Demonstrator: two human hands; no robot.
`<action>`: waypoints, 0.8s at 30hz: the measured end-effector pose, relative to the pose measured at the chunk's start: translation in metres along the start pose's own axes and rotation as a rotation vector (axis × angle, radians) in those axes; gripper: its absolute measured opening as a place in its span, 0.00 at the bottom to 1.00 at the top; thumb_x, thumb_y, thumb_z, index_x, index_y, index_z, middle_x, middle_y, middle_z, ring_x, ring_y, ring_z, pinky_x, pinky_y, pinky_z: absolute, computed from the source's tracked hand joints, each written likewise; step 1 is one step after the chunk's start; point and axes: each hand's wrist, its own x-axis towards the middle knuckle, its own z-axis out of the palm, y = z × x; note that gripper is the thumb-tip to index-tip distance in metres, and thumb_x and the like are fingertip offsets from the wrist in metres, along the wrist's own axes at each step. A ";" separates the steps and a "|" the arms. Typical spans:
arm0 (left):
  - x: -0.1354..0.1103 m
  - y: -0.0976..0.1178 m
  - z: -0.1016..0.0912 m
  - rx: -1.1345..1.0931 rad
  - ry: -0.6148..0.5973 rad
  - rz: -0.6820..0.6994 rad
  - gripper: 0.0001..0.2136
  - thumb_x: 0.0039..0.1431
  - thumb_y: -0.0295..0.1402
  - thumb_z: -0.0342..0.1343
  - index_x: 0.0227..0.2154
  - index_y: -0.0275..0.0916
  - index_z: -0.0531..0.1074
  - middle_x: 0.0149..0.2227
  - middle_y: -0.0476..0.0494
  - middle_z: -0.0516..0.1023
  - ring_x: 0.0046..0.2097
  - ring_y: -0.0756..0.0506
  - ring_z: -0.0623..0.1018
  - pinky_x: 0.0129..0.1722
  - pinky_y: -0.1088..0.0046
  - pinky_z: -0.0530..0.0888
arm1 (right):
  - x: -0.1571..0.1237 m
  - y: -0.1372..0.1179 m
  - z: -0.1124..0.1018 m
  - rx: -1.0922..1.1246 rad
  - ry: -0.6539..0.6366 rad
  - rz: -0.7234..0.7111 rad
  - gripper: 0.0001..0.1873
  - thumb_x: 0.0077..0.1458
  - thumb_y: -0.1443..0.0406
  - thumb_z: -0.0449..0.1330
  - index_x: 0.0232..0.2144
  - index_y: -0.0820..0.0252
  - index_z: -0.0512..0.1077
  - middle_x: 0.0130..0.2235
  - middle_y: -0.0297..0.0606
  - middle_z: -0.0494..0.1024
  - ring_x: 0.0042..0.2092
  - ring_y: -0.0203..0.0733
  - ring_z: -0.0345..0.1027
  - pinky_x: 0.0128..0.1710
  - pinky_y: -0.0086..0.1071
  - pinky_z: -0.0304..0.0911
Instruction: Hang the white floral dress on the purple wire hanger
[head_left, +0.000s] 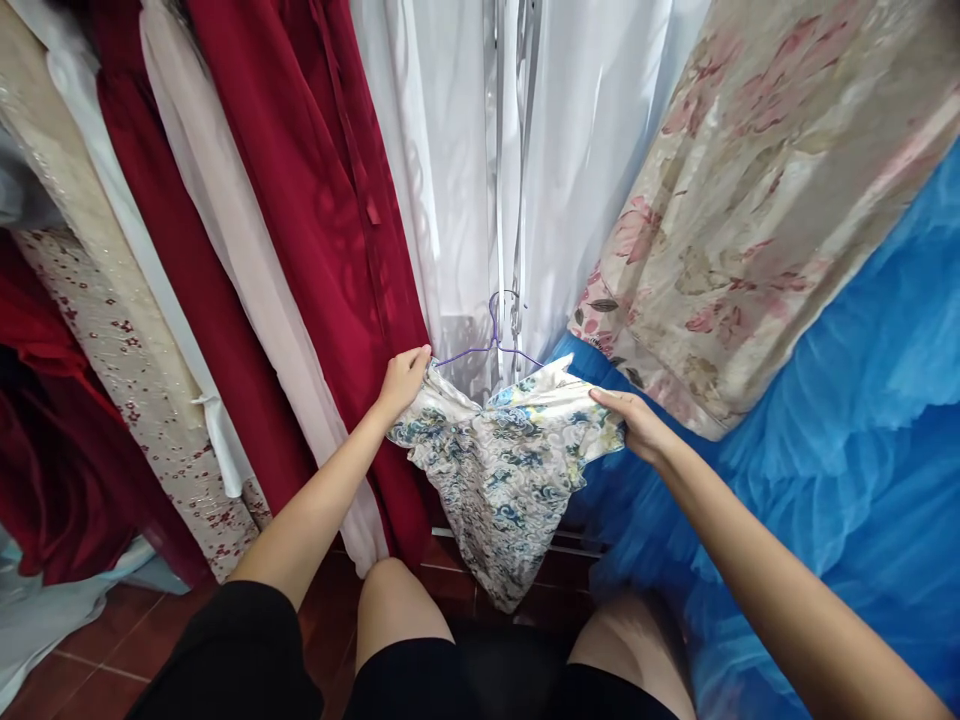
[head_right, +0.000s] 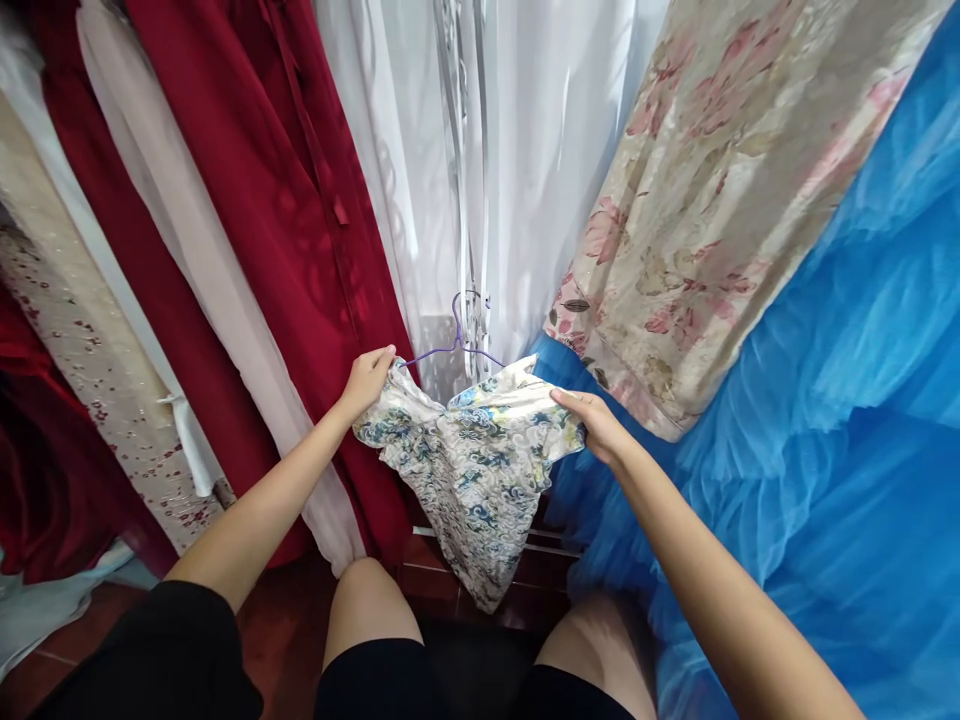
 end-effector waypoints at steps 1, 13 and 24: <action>-0.003 0.007 0.000 0.014 -0.012 0.034 0.22 0.66 0.49 0.44 0.22 0.39 0.65 0.23 0.51 0.66 0.28 0.49 0.66 0.30 0.73 0.60 | 0.000 -0.006 0.002 0.034 0.043 -0.039 0.16 0.44 0.55 0.73 0.29 0.61 0.79 0.30 0.42 0.84 0.29 0.45 0.78 0.30 0.33 0.73; -0.011 0.033 0.039 0.142 -0.059 0.081 0.24 0.64 0.51 0.48 0.19 0.39 0.56 0.21 0.53 0.53 0.25 0.51 0.56 0.27 0.72 0.51 | -0.014 -0.044 0.011 0.200 0.238 -0.194 0.13 0.46 0.55 0.71 0.27 0.58 0.76 0.26 0.36 0.82 0.30 0.46 0.78 0.29 0.32 0.74; -0.021 0.028 0.029 -0.150 0.160 -0.072 0.22 0.66 0.52 0.44 0.22 0.42 0.56 0.22 0.51 0.61 0.26 0.49 0.63 0.27 0.73 0.59 | -0.110 -0.059 0.087 -0.417 -0.674 -0.304 0.25 0.55 0.44 0.61 0.46 0.53 0.80 0.45 0.42 0.82 0.50 0.55 0.75 0.51 0.44 0.70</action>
